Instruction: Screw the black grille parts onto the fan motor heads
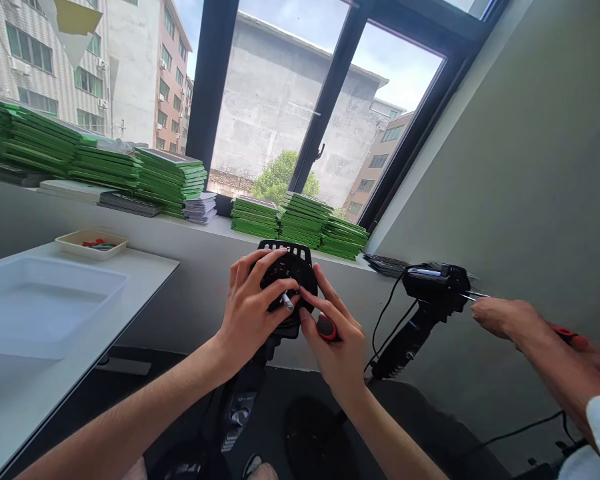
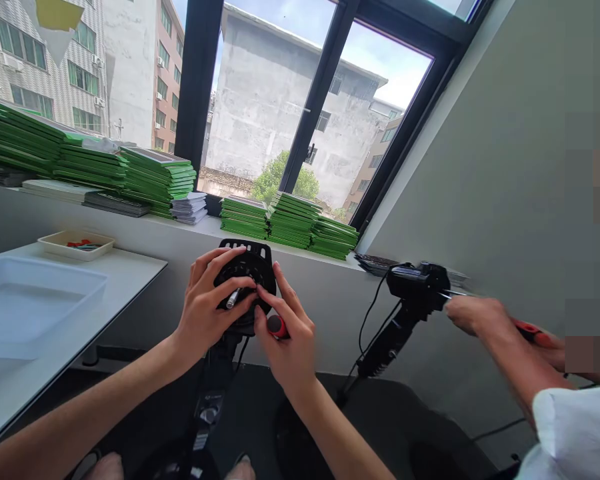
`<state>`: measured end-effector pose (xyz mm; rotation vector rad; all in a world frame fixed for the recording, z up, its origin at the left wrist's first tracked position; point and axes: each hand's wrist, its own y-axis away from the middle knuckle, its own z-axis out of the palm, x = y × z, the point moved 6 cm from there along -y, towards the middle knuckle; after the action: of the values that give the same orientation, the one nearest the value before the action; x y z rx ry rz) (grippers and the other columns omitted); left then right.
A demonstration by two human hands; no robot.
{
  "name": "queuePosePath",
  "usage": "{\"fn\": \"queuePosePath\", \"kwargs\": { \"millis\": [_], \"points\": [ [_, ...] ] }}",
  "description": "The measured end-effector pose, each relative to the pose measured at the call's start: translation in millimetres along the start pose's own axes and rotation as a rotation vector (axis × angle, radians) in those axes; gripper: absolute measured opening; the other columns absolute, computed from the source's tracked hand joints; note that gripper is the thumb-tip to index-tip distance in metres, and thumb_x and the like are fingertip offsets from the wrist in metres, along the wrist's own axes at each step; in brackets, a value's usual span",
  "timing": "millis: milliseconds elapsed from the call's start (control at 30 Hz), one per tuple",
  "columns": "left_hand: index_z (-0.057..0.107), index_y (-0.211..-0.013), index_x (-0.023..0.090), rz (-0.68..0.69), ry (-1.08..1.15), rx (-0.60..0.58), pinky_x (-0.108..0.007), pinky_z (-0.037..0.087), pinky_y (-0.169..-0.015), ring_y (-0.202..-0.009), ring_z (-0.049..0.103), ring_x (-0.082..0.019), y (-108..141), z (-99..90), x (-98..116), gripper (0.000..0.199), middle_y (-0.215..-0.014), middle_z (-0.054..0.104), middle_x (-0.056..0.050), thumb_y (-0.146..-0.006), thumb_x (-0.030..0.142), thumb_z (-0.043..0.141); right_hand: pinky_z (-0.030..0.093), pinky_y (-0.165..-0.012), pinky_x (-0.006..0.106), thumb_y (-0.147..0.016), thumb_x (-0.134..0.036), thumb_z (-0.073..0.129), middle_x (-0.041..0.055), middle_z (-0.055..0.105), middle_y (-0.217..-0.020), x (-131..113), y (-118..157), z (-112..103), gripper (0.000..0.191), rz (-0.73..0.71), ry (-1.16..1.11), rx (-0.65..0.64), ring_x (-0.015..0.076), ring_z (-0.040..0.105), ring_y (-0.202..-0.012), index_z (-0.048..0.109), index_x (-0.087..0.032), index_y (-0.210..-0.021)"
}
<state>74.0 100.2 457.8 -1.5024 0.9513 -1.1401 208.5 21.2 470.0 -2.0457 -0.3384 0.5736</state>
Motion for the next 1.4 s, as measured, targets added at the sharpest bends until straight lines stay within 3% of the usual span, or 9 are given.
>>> {"fn": "queuePosePath", "kwargs": {
  "millis": [133, 367, 433, 533, 600, 633, 700, 833, 1400],
  "points": [
    [0.074, -0.1, 0.027, -0.007, 0.001, -0.014, -0.048, 0.046, -0.107, -0.133, 0.05, -0.029, 0.8, 0.6, -1.0, 0.009, -0.141, 0.062, -0.008, -0.093, 0.029, 0.069, 0.055, -0.055, 0.028, -0.094, -0.022, 0.062, 0.0114, 0.055, -0.15, 1.5, 2.0, 0.7, 0.027, 0.086, -0.095, 0.001, 0.0088, 0.064, -0.064, 0.074, -0.029, -0.116],
    [0.075, -0.098, 0.027, -0.04, 0.0, -0.058, -0.047, 0.045, -0.108, -0.133, 0.049, -0.029, -2.0, 0.2, -0.8, 0.008, -0.141, 0.062, -0.006, -0.093, 0.03, 0.07, 0.042, -0.046, 0.026, -0.092, -0.019, 0.062, 0.0099, 0.055, -0.15, 5.9, 3.2, 0.1, 0.026, 0.056, -0.085, -0.009, 0.0038, 0.05, -0.052, 0.075, -0.029, -0.112],
    [0.076, -0.097, 0.028, -0.049, -0.014, -0.089, -0.048, 0.044, -0.108, -0.135, 0.048, -0.029, -3.1, 1.3, -0.3, 0.008, -0.142, 0.061, -0.006, -0.093, 0.03, 0.07, 0.04, -0.046, 0.026, -0.091, -0.016, 0.063, 0.0091, 0.062, -0.144, -0.9, -3.6, -12.1, 0.021, -0.02, -0.11, 0.102, 0.0054, 0.053, -0.054, 0.075, -0.027, -0.104],
    [0.076, -0.096, 0.028, -0.057, -0.037, -0.119, -0.049, 0.044, -0.107, -0.136, 0.046, -0.03, -4.5, 3.6, 0.6, 0.007, -0.142, 0.06, -0.006, -0.093, 0.03, 0.069, 0.035, -0.046, 0.026, -0.092, -0.021, 0.062, 0.0031, 0.075, -0.085, -27.5, -19.6, -44.7, 0.019, -0.218, -0.355, 0.373, 0.0109, 0.058, -0.056, 0.063, -0.02, -0.073],
    [0.077, -0.094, 0.029, -0.063, -0.05, -0.114, -0.049, 0.044, -0.106, -0.135, 0.046, -0.031, -5.4, 4.7, 0.7, 0.007, -0.141, 0.061, -0.007, -0.092, 0.03, 0.07, 0.029, -0.044, 0.027, -0.094, -0.037, 0.06, -0.0043, 0.047, -0.046, -48.9, -34.4, -54.2, 0.045, -0.278, -0.585, 0.329, 0.0083, 0.04, -0.041, 0.042, -0.019, -0.058],
    [0.077, -0.094, 0.029, -0.066, -0.053, -0.11, -0.049, 0.044, -0.105, -0.135, 0.047, -0.031, -5.7, 5.1, 0.6, 0.007, -0.14, 0.061, -0.007, -0.092, 0.03, 0.07, 0.028, -0.044, 0.029, -0.095, -0.047, 0.058, -0.0052, 0.036, -0.042, -57.6, -41.9, -53.6, 0.054, -0.241, -0.648, 0.258, 0.0075, 0.031, -0.039, 0.036, -0.019, -0.055],
    [0.077, -0.093, 0.029, -0.067, -0.052, -0.104, -0.049, 0.043, -0.106, -0.134, 0.047, -0.031, -6.1, 5.6, 0.4, 0.007, -0.14, 0.061, -0.006, -0.092, 0.03, 0.07, 0.025, -0.045, 0.03, -0.094, -0.057, 0.054, -0.0052, 0.028, -0.043, -71.1, -51.0, -48.0, 0.059, -0.158, -0.73, 0.126, 0.0071, 0.023, -0.04, 0.033, -0.019, -0.054],
    [0.077, -0.094, 0.029, -0.063, -0.036, -0.102, -0.049, 0.042, -0.109, -0.134, 0.047, -0.03, -6.3, 3.9, -0.2, 0.006, -0.14, 0.06, -0.006, -0.092, 0.029, 0.07, 0.025, -0.047, 0.031, -0.093, -0.05, 0.051, -0.0034, 0.03, -0.045, -80.1, -53.3, -33.4, 0.049, -0.121, -0.808, -0.035, 0.0081, 0.024, -0.042, 0.04, -0.019, -0.057],
    [0.076, -0.097, 0.031, -0.05, -0.035, -0.108, -0.047, 0.041, -0.108, -0.136, 0.045, -0.029, -4.5, 7.2, -2.1, 0.008, -0.144, 0.058, -0.004, -0.091, 0.03, 0.072, 0.027, -0.043, 0.032, -0.096, -0.045, 0.047, -0.0018, 0.03, -0.045, -81.0, -60.0, -32.6, 0.048, -0.198, -0.708, -0.017, 0.0099, 0.026, -0.04, 0.038, -0.021, -0.056]
  ]
}}
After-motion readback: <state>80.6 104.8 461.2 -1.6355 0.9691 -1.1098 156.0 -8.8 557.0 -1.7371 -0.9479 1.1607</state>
